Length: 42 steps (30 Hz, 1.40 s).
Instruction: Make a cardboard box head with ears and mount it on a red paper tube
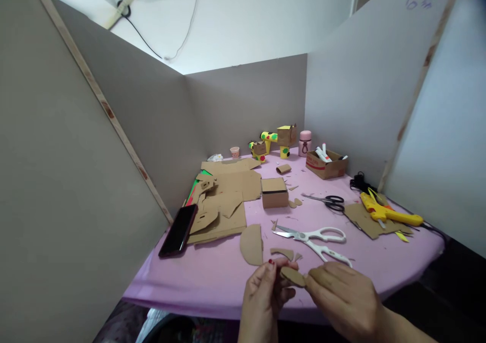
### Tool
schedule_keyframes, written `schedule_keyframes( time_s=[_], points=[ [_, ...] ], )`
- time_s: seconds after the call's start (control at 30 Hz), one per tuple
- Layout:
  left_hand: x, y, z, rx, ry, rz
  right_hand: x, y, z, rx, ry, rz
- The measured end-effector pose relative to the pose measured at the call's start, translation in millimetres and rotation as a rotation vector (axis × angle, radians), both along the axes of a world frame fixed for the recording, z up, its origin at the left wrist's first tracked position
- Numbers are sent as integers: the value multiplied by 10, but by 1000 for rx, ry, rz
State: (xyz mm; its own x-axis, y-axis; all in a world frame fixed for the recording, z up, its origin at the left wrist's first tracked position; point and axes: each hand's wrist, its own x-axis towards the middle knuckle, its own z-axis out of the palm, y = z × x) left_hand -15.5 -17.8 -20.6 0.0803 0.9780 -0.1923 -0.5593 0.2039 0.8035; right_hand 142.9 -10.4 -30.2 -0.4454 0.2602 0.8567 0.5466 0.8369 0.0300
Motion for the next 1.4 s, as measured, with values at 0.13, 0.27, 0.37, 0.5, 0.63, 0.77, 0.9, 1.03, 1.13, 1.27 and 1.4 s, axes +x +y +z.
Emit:
schedule_keyframes(
  time_s=[0.13, 0.27, 0.37, 0.5, 0.63, 0.77, 0.9, 1.03, 1.13, 1.27, 1.4],
  points=[
    [29, 27, -13, 158, 152, 13, -116, -100, -25, -719, 329, 34],
    [31, 51, -24, 171, 234, 31, -184, -164, -84, -1099, 544, 115],
    [20, 48, -15, 168, 289, 40, -168, -135, -99, -1289, 671, 257],
    [48, 38, -22, 178, 287, 71, -147, -95, -141, -1322, 794, 308],
    [80, 51, -49, 199, 263, 56, -205, -103, -196, -1263, 922, 304],
    [52, 112, -78, 138, 273, 98, -281, -70, -195, -1310, 1177, 312],
    [5, 268, -130, 84, 188, 87, -311, 48, -172, -1305, 1247, 282],
    [26, 500, -127, 72, 85, 44, -341, 253, -148, -1331, 1311, 272],
    [93, 676, -53, 99, 68, 63, -369, 458, -96, -1325, 1338, 262],
    [176, 902, 79, 153, 75, 72, -398, 746, -6, -1292, 1333, 243],
    [185, 1174, 155, 216, 98, 103, -392, 1008, 65, -1246, 1256, 225]
  ],
)
